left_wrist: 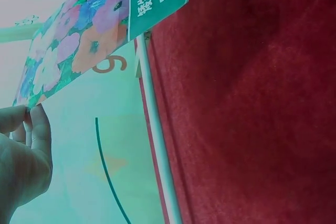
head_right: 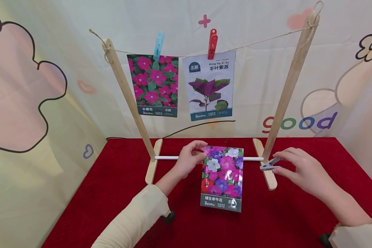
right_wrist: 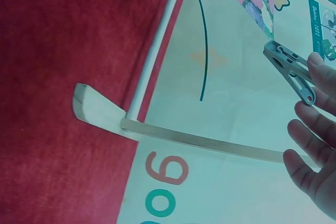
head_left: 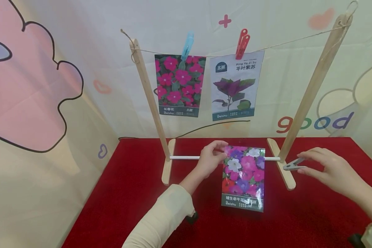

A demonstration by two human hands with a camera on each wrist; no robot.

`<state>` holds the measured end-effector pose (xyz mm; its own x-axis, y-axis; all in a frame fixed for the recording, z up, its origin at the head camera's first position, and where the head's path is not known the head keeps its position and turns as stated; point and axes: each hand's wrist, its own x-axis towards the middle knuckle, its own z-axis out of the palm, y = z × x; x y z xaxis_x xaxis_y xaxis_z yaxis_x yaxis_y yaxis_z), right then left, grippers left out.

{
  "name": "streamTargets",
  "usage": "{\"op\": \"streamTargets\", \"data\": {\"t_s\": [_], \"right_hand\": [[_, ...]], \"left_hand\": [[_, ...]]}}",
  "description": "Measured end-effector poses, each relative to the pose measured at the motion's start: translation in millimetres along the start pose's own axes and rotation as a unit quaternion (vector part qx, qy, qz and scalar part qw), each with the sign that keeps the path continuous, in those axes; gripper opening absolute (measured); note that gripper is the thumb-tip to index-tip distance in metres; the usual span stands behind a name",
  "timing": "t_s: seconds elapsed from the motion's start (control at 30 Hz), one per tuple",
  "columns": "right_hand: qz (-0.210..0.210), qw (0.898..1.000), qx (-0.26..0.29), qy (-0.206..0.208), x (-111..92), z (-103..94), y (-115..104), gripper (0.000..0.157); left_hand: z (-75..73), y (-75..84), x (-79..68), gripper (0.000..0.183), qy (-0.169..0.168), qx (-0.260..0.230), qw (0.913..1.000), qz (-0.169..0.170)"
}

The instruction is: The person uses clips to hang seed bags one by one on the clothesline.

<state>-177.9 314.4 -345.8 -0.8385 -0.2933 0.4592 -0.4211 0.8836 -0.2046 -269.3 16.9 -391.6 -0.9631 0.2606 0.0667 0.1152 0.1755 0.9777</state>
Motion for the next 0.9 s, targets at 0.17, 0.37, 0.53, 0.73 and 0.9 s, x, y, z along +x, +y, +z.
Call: {"op": "streamTargets", "data": {"t_s": [0.17,0.37,0.53,0.73,0.9], "right_hand": [[0.001,1.0,0.002,-0.001,6.3,-4.0,-1.2,0.04],[-0.007,1.0,0.003,0.006,14.0,-9.3,-1.7,0.039],[-0.001,1.0,0.013,0.004,20.0,-15.2,-1.6,0.038],[-0.004,1.0,0.009,0.013,26.3,-20.0,-4.8,0.043],[-0.003,1.0,0.013,0.017,31.8,-24.2,-8.4,0.045]], "left_hand": [[-3.1,13.5,-6.0,0.028,0.0,-0.005,0.9999,0.009],[-5.3,13.2,-1.1,0.028,0.005,-0.009,0.9999,0.013],[-7.8,19.7,-0.1,0.028,0.011,-0.006,0.9997,0.019],[-10.2,28.2,0.9,0.029,0.018,-0.013,0.9991,0.035],[-11.6,34.3,1.8,0.029,0.025,-0.015,0.9988,0.039]]}}
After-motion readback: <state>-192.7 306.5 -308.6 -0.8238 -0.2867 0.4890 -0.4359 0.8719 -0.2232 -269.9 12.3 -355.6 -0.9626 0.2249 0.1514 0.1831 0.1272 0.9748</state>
